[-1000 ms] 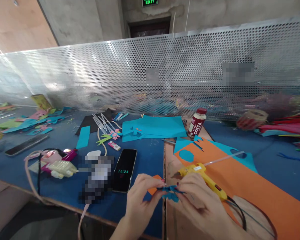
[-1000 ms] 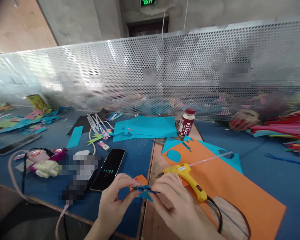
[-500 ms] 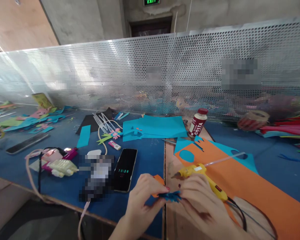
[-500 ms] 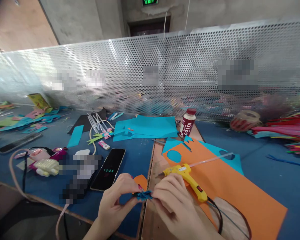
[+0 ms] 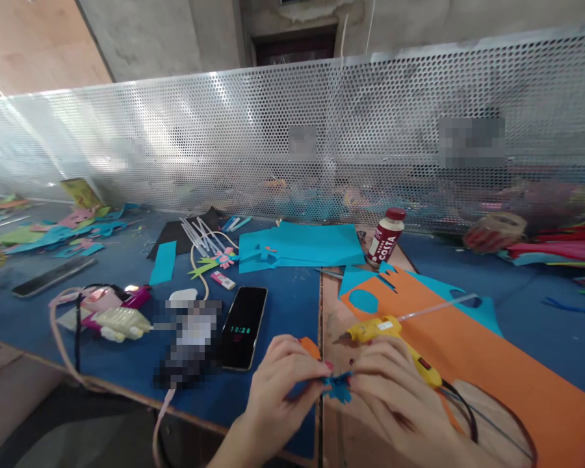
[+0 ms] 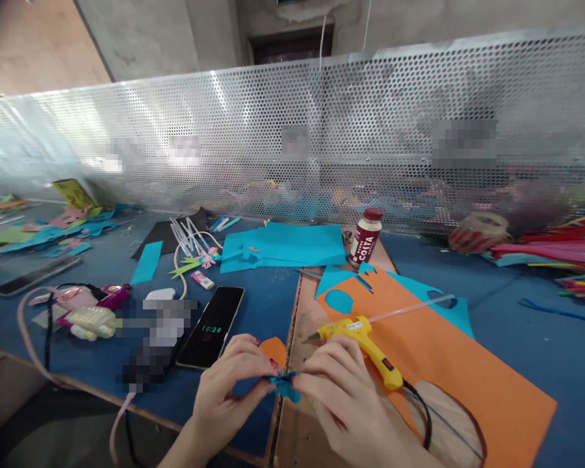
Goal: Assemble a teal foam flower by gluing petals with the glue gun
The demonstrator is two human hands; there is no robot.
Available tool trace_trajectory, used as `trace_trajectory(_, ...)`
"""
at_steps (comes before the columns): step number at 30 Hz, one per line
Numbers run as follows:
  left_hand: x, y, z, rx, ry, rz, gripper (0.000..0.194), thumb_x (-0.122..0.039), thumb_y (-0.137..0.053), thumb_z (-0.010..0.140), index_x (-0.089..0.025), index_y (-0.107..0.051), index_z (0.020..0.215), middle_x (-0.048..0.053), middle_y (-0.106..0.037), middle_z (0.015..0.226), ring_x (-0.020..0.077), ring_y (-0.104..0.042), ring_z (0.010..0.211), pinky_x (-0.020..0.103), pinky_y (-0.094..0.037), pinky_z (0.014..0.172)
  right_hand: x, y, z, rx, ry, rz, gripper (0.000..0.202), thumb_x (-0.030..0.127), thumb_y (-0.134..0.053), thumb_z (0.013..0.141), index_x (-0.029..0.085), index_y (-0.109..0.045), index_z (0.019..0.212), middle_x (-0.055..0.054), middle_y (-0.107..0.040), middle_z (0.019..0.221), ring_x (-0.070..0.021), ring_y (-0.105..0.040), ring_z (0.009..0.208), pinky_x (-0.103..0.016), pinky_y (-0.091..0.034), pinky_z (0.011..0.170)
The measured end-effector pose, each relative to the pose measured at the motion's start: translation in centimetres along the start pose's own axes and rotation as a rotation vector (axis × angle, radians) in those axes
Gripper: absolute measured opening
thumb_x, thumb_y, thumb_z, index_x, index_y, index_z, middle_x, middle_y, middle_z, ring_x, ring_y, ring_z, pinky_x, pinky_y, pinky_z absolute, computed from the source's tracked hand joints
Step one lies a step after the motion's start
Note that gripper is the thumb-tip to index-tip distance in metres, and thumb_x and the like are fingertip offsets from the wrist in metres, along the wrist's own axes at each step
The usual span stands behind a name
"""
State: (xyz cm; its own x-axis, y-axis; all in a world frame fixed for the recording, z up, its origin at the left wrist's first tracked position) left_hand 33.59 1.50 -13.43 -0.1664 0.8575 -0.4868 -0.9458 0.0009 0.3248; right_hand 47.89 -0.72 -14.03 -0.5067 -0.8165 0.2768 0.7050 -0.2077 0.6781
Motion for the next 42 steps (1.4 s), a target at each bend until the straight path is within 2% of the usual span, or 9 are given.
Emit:
trace_trajectory(5,0.8,-0.2,-0.3,0.011,0.077,-0.022,0.014,-0.013,-0.069,0.083,-0.021,-0.067,0.094,0.002,-0.074,0.077,0.0160,-0.067,0.070,0.036,-0.053,0.082,-0.1,-0.1,0.1,-0.012,-0.033,0.005,0.032,0.002,-0.052,0.085,0.026,-0.057,0.106,0.000,-0.066,0.084,-0.0172,-0.058,0.080,-0.037,-0.044,0.076)
trace_trajectory(11,2.5,-0.5,-0.9,0.019,0.277,-0.080,0.017,-0.010,-0.071,0.079,-0.023,-0.067,0.090,0.000,-0.075,0.082,0.0168,-0.070,0.083,0.036,-0.051,0.094,-0.3,-0.2,0.4,-0.056,-0.091,0.042,0.019,0.006,-0.053,0.089,0.024,-0.056,0.096,0.000,-0.062,0.078,-0.0157,-0.053,0.072,-0.033,-0.042,0.068)
trace_trajectory(16,3.6,-1.3,-1.4,0.056,0.427,-0.115,0.022,-0.006,-0.069,0.076,-0.022,-0.069,0.091,0.000,-0.075,0.084,0.0159,-0.071,0.084,0.033,-0.051,0.097,-0.8,-0.7,0.4,-0.034,-0.140,0.089,0.017,0.007,-0.052,0.091,0.023,-0.056,0.095,0.000,-0.060,0.077,-0.0156,-0.053,0.072,-0.033,-0.042,0.067)
trace_trajectory(19,4.0,-1.3,-1.6,0.050,0.470,-0.139,0.025,-0.004,-0.067,0.075,-0.022,-0.069,0.093,0.001,-0.075,0.088,0.0153,-0.071,0.081,0.031,-0.053,0.093,-0.9,-0.8,0.3,-0.039,-0.152,0.095,0.016,0.008,-0.055,0.090,0.023,-0.056,0.093,0.000,-0.059,0.076,-0.0156,-0.052,0.072,-0.033,-0.041,0.067)
trace_trajectory(23,4.2,-1.4,-1.8,0.049,0.505,-0.170,0.025,-0.006,-0.066,0.077,-0.021,-0.068,0.096,0.002,-0.074,0.091,0.0153,-0.071,0.084,0.027,-0.055,0.085,-1.3,-1.0,0.1,-0.046,-0.209,0.119,0.020,0.009,-0.056,0.091,0.025,-0.056,0.103,-0.001,-0.063,0.083,-0.0169,-0.055,0.079,-0.033,-0.044,0.069)
trace_trajectory(28,4.3,-1.8,-1.9,0.078,0.512,-0.176,0.026,-0.008,-0.066,0.077,-0.022,-0.067,0.099,0.001,-0.074,0.091,0.0157,-0.070,0.088,0.027,-0.053,0.086,-2.3,-1.3,-0.3,-0.078,-0.320,0.201,0.014,0.012,-0.055,0.092,0.025,-0.057,0.096,0.000,-0.059,0.084,-0.0158,-0.056,0.080,-0.031,-0.044,0.069)
trace_trajectory(31,4.4,-2.0,-2.0,0.100,0.533,-0.171,0.029,-0.007,-0.066,0.076,-0.022,-0.067,0.101,0.000,-0.073,0.088,0.0153,-0.069,0.086,0.025,-0.053,0.082,-2.7,-1.7,-0.5,-0.043,-0.373,0.236,0.012,0.014,-0.055,0.092,0.026,-0.057,0.094,0.001,-0.060,0.084,-0.0148,-0.057,0.080,-0.030,-0.045,0.071)
trace_trajectory(35,5.1,-2.4,-2.3,0.147,0.634,-0.167,0.033,-0.007,-0.065,0.075,-0.022,-0.067,0.105,0.000,-0.073,0.087,0.0148,-0.068,0.082,0.024,-0.052,0.076,-3.4,-2.1,-0.7,0.015,-0.460,0.232,0.007,0.021,-0.057,0.093,0.027,-0.059,0.091,0.003,-0.062,0.086,-0.0145,-0.059,0.083,-0.029,-0.044,0.075)
trace_trajectory(42,5.8,-2.6,-2.7,0.162,0.727,-0.201,0.035,-0.010,-0.066,0.075,-0.022,-0.067,0.109,0.000,-0.071,0.085,0.0152,-0.067,0.081,0.025,-0.051,0.077,-4.1,-2.9,-1.2,0.086,-0.561,0.284,0.010,0.029,-0.053,0.094,0.028,-0.063,0.091,0.003,-0.066,0.091,-0.0159,-0.060,0.089,-0.029,-0.046,0.080)
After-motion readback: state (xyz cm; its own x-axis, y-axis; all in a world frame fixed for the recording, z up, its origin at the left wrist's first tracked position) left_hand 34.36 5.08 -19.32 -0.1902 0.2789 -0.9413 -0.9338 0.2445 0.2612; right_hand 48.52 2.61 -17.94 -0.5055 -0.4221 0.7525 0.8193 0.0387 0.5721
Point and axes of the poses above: each hand's wrist, its own z-axis towards the middle knuckle, its own y-axis out of the back of the hand, x = y × z, the point moved 9 cm from there along z, towards the middle knuckle
